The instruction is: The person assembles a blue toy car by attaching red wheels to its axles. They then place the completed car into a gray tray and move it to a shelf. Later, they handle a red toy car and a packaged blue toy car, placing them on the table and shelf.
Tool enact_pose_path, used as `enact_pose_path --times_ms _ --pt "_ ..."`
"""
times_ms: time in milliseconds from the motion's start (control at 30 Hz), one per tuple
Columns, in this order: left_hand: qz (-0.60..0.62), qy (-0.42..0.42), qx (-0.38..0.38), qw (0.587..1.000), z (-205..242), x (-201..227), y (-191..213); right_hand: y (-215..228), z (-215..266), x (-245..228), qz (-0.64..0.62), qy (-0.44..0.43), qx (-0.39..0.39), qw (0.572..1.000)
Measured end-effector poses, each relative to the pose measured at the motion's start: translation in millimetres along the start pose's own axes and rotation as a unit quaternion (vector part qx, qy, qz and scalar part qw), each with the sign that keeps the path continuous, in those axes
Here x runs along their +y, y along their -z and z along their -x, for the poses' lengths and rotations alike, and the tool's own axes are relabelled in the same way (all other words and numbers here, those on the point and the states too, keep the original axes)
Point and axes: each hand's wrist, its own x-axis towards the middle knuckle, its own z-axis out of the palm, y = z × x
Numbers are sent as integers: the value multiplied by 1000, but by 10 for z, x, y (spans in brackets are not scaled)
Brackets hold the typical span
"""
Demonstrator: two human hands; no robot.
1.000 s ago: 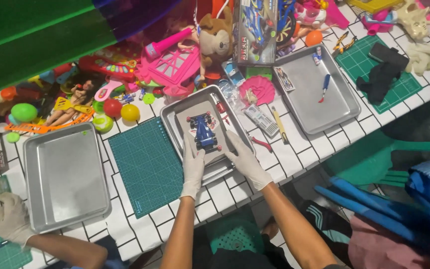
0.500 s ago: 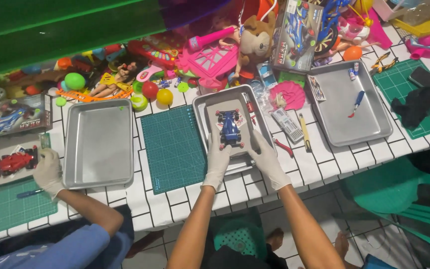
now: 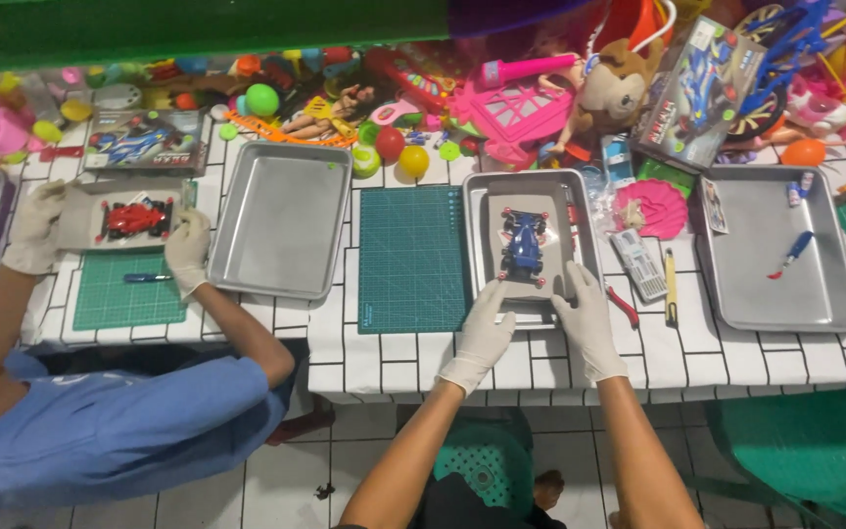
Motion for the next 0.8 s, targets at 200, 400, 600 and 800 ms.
enact_pose_path --times_ms 200,400,600,800 --pt "-129 -88 -65 986 121 166 85 -68 -103 192 128 86 46 987" --pt "-208 -146 -89 963 192 209 90 90 -103 -112 216 73 -4 974" --pt "-256 -173 -93 946 234 194 80 83 -100 -37 204 68 -27 976" --pt "-286 -231 -86 926 315 187 155 -66 -167 206 208 70 -7 976"
